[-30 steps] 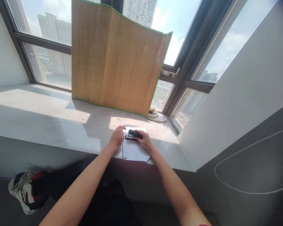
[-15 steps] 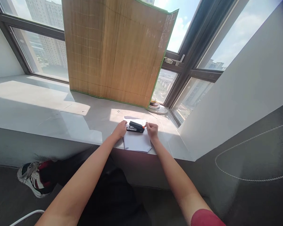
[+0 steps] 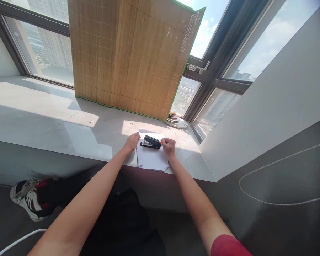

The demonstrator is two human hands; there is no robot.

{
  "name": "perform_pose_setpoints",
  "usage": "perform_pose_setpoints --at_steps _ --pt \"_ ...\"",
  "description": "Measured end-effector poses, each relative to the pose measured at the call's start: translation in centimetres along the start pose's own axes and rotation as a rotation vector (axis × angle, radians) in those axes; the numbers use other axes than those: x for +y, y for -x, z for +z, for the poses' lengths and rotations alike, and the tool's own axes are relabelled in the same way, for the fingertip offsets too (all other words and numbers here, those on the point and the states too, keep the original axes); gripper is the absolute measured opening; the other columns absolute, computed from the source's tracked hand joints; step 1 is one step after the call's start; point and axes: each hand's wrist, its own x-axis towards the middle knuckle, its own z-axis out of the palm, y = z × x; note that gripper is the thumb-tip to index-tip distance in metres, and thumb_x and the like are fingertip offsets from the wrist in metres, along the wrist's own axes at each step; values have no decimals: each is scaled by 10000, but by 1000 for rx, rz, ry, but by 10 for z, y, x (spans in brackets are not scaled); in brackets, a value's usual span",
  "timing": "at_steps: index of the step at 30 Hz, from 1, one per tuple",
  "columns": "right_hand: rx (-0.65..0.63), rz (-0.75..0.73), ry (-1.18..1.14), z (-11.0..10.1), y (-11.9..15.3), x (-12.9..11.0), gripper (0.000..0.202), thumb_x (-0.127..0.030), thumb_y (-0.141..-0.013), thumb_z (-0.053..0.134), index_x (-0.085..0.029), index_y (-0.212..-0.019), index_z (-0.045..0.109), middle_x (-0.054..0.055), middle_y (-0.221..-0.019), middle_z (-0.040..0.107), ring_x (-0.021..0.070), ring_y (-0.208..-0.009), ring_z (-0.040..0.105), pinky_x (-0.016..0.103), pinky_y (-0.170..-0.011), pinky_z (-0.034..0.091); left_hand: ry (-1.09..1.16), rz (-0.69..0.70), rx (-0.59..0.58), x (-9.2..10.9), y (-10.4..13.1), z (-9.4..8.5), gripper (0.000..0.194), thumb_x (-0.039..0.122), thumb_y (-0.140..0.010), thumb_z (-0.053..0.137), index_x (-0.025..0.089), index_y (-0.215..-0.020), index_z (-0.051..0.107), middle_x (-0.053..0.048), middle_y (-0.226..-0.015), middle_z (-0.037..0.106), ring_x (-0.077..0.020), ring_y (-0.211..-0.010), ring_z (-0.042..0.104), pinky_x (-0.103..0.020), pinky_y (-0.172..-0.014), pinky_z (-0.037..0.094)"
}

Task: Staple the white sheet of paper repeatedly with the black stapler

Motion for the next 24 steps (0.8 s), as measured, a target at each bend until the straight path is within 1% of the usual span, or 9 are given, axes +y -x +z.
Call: perform_pose_setpoints --at_steps 5,7,8,10,12,14,16,20,24 --pt "-2 -6 13 0 1 -1 434 -368 -828 532 -268 -502 263 -42 -543 238 121 -564 282 293 -567 272 88 -85 17 1 -1 -2 551 622 -1088 372 201 -888 666 -128 -1076 775 -266 -1042 706 -365 -883 530" --pt "7 -36 22 -2 0 -3 446 -405 -899 530 -260 -509 371 -27 -540 340 147 -595 366 296 -601 346 136 -116 6 4 -1 -3 567 638 -1088 369 193 -906 670 -138 -1112 781 -264 -1048 717 -359 -866 533" --pt "0 -64 22 -2 0 -4 428 -437 -936 534 -250 -555 482 -8 -579 451 166 -639 435 301 -639 399 155 -125 5 5 -1 -3 573 641 -1088 370 190 -908 673 -142 -1124 784 -265 -1049 721 -362 -869 531" --pt "-76 -132 18 -2 -1 -5 340 -511 -971 579 -237 -819 708 46 -823 692 210 -807 581 324 -740 495 181 -132 10 7 0 -4 589 656 -1083 384 184 -898 684 -148 -1116 792 -276 -1042 730 -372 -878 525" --pt "-230 -198 41 1 -2 -4 349 -545 -940 673 -252 -1111 757 80 -1099 771 245 -987 658 354 -821 547 204 -125 18 8 0 -4 610 684 -1070 414 181 -874 696 -152 -1079 799 -285 -1020 736 -381 -885 521" --pt "-359 -247 114 6 -2 -2 358 -498 -898 752 -255 -1161 754 78 -1108 787 261 -1003 691 374 -848 560 221 -109 22 8 0 -3 629 697 -1064 439 179 -828 708 -150 -1021 802 -283 -990 739 -380 -901 521" --pt "-394 -281 200 10 0 -1 277 -417 -873 795 -248 -1090 763 57 -991 790 257 -913 706 378 -838 557 232 -108 33 8 -1 -3 637 669 -1080 444 180 -772 713 -141 -965 797 -271 -966 736 -371 -922 521" --pt "-215 -399 253 10 8 -5 188 -334 -913 775 -250 -1081 762 69 -1004 791 266 -924 713 384 -836 573 409 -204 100 12 -2 -1 570 556 -1123 472 168 -783 714 -123 -956 777 -225 -904 724 -346 -934 541" --pt "-40 -674 294 2 14 -14 174 -223 -1004 665 -259 -1137 772 81 -1073 808 272 -990 681 436 -920 552 653 -287 90 22 3 -5 552 521 -1168 367 135 -953 698 -161 -1008 767 -217 -931 759 -339 -935 590"
